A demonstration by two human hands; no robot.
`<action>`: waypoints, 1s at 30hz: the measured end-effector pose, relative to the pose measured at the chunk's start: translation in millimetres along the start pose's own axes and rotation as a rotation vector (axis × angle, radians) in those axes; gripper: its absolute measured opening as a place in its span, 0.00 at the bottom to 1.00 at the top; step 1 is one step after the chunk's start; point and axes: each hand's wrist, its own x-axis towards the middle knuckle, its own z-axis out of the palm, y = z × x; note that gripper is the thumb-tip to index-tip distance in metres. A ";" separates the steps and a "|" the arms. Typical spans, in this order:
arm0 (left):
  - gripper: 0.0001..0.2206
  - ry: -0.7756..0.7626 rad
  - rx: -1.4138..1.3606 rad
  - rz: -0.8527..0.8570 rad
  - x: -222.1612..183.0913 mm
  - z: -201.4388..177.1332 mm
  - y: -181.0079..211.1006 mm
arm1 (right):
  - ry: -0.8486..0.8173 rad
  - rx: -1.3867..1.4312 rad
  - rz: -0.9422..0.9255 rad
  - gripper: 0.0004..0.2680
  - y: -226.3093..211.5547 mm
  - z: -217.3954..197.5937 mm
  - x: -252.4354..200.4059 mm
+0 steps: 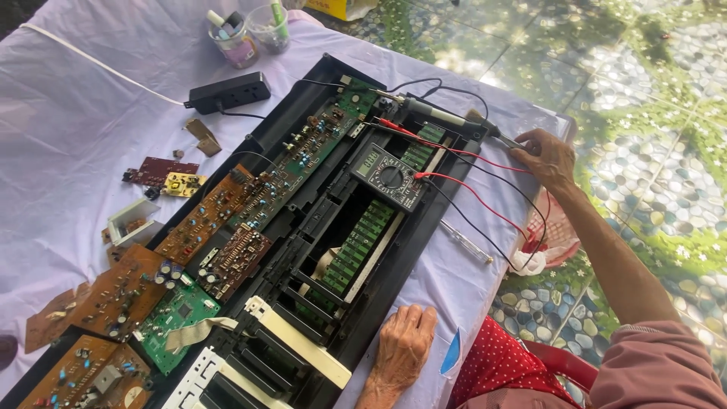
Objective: Repairing an electronic keyboard by soldering components on circuit boards and testing with a multimeter
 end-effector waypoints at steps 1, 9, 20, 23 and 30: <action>0.07 -0.002 -0.007 -0.001 -0.9 1.6 -0.8 | 0.055 -0.072 -0.068 0.13 5.0 5.7 0.9; 0.08 -0.010 -0.002 -0.003 0.0 0.4 -0.3 | 0.148 -0.214 -0.275 0.09 13.1 -2.9 -11.3; 0.07 -0.001 -0.077 -0.015 -4.7 2.2 2.4 | 0.009 0.305 -0.866 0.02 -343.5 35.6 14.0; 0.05 0.010 -0.132 -0.032 -9.7 9.1 1.4 | -0.122 0.380 -1.035 0.02 -437.0 94.2 21.9; 0.09 -0.061 -0.119 -0.062 -19.1 28.2 0.4 | -0.268 0.419 -1.311 0.00 -543.0 198.0 12.6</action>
